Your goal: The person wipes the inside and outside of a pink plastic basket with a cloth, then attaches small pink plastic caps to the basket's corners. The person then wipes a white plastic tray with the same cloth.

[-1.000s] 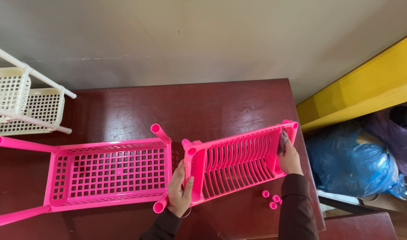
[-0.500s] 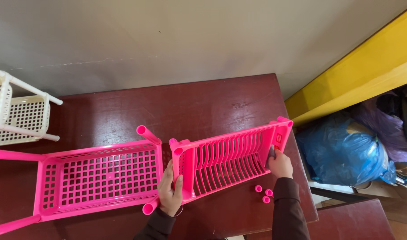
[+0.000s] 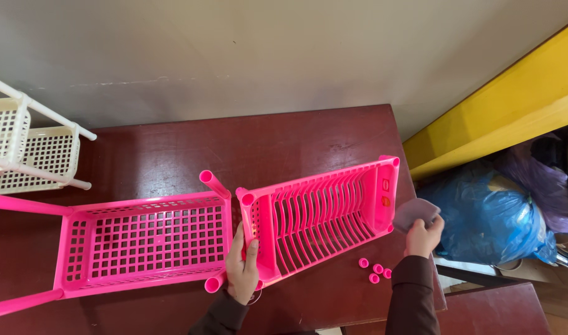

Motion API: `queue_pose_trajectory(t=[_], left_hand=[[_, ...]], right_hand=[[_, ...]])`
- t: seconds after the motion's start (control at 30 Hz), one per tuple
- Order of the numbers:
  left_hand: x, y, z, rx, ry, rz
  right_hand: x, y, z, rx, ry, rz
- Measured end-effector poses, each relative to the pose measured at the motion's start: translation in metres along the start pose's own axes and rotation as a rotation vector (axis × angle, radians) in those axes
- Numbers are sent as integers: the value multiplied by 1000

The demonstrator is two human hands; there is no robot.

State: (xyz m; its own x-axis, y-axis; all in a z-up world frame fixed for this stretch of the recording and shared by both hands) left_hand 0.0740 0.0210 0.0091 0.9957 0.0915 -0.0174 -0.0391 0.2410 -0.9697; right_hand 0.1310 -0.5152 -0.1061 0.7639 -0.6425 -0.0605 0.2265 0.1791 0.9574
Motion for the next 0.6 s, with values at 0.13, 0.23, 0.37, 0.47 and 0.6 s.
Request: queue_pose_trajectory(t=[0.13, 0.23, 0.37, 0.47, 0.6], left_hand=[[-3, -16, 6, -116, -3, 43], [-7, -27, 15, -246, -43, 118], [-11, -56, 30, -445, -73, 66], [-17, -81, 40, -580, -48, 25], [-15, -101, 56, -697, -88, 38]], right_hand=[[-21, 15, 11, 18, -129, -12], [-30, 12, 9, -10, -110, -77], [-31, -3, -23, 315, 140, 27], [-45, -37, -56, 877, 277, -235], [-68, -20, -90, 446, 526, -57]])
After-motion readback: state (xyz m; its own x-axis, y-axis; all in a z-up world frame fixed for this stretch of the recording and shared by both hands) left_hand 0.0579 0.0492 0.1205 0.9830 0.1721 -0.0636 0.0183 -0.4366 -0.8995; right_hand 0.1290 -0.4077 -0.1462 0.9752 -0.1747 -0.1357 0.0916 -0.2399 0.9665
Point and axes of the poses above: each hand's wrist, its own x-axis towards the middle knuckle, its own z-axis out of the back of the hand, y = z × x, the point moved 8 cm from there along x, towards the middle knuckle, and after that the axes turned 11 degrees about y, right-handed, at the moved point
